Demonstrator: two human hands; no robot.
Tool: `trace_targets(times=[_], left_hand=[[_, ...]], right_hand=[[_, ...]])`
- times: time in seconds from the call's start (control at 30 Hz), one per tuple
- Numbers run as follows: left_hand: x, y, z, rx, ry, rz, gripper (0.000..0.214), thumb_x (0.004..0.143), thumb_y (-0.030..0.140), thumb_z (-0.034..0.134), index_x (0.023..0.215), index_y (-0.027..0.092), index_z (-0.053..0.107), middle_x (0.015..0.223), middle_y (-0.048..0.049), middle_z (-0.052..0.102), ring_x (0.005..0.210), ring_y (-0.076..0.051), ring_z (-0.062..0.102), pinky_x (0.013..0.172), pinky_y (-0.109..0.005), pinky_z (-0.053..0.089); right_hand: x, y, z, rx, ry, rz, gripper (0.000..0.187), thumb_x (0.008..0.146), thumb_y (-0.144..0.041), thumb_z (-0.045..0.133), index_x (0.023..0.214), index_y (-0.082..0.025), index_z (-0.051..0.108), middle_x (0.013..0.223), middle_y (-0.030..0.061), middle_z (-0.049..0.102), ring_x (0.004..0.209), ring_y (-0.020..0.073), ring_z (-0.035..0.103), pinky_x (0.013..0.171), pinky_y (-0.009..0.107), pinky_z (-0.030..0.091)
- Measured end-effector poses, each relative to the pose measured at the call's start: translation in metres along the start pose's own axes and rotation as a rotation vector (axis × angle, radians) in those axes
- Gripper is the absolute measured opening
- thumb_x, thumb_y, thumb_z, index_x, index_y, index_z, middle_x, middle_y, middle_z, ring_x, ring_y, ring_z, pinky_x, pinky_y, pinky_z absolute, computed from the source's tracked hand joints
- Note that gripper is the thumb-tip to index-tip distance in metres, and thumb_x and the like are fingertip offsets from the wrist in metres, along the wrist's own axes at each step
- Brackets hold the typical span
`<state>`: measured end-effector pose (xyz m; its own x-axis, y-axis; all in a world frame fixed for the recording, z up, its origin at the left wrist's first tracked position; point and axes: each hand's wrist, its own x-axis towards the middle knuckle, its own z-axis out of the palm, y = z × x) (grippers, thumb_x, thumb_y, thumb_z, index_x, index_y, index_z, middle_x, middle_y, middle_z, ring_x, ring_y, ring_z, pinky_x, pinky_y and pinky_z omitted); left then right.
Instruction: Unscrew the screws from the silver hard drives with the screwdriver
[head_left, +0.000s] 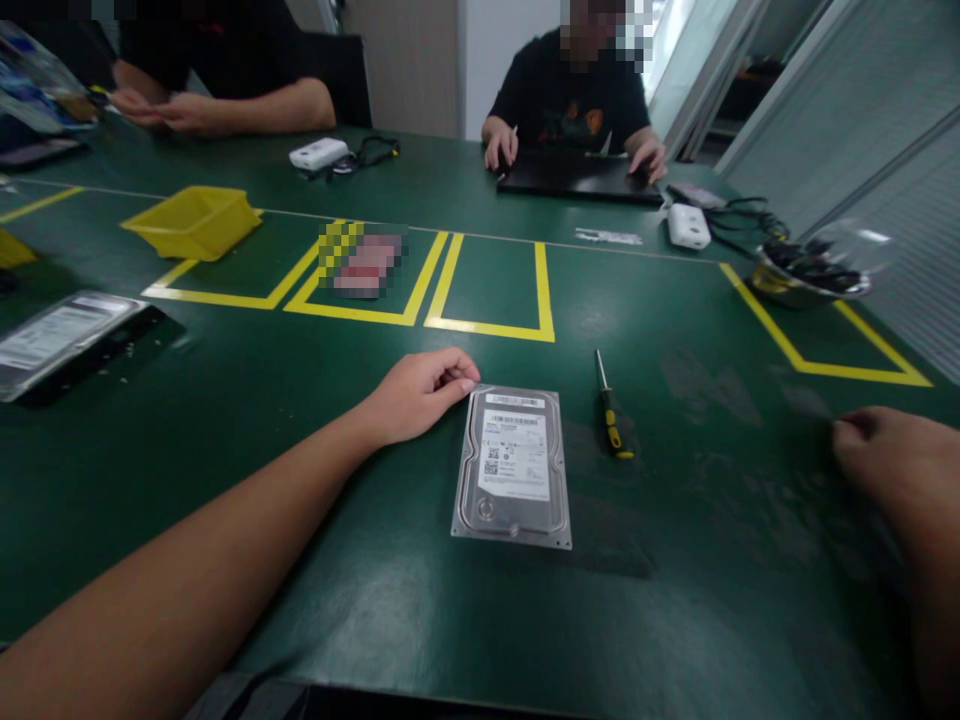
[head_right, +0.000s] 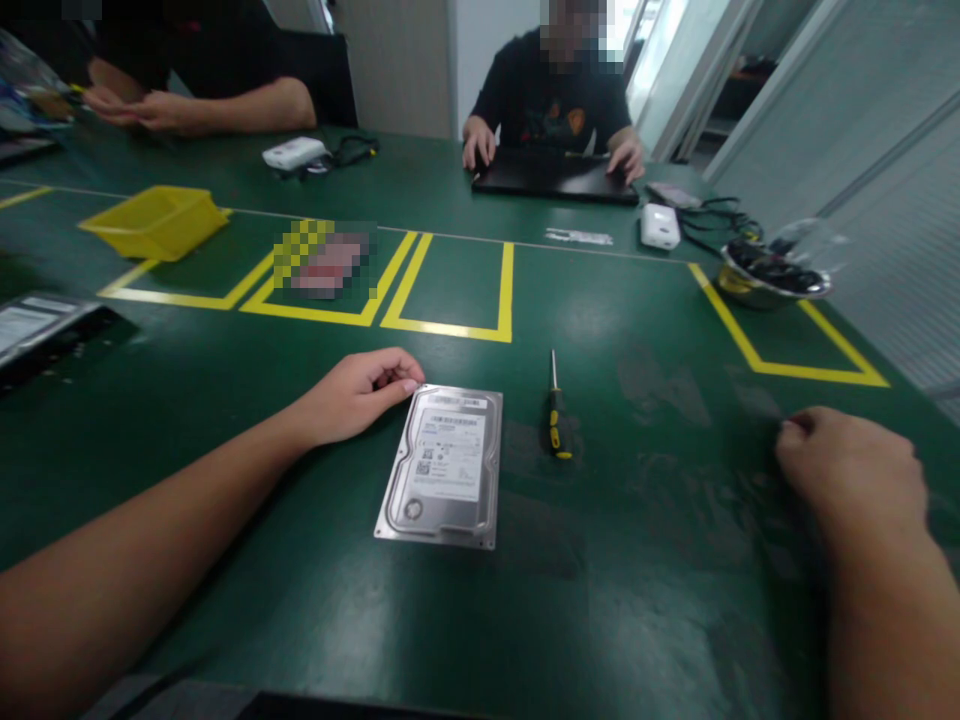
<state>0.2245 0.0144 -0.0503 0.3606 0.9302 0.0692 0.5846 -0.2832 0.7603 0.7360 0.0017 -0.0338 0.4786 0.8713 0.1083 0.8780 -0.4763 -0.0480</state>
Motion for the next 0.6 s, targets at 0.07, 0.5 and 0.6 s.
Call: trace_targets(times=[0.07,0.5,0.6], left_hand=[[0.000,0.000,-0.001,-0.010,-0.002,0.003,0.014,0.091,0.025,0.056,0.096,0.016,0.066,0.084,-0.0009,0.067,0.069,-0.011,0.054,0.067,-0.026,0.041],[0.000,-0.006,0.001,-0.060,0.004,0.019,0.017,0.091,0.023,0.055,0.103,0.016,0.064,0.088,-0.0021,0.067,0.077,-0.013,0.059,0.070,-0.027,0.044],[0.001,-0.006,0.002,-0.061,0.011,0.013,0.017,0.092,0.024,0.054,0.103,0.016,0.065,0.089,-0.0020,0.067,0.076,-0.013,0.059,0.070,-0.027,0.044]], right_hand=[[-0.008,-0.014,-0.009,-0.120,-0.077,0.048,0.028,0.076,-0.036,0.058,0.090,-0.018,0.074,0.100,0.0300,0.068,0.083,0.0357,0.062,0.063,0.045,0.040],[-0.007,0.005,0.008,-0.347,-0.061,-0.051,0.044,0.091,-0.043,0.041,0.109,-0.015,0.070,0.104,0.0229,0.069,0.093,0.0353,0.063,0.069,0.041,0.046],[-0.004,0.011,0.014,-0.340,-0.063,-0.057,0.041,0.091,-0.040,0.038,0.104,-0.018,0.070,0.100,0.0190,0.070,0.085,0.0339,0.064,0.065,0.039,0.046]])
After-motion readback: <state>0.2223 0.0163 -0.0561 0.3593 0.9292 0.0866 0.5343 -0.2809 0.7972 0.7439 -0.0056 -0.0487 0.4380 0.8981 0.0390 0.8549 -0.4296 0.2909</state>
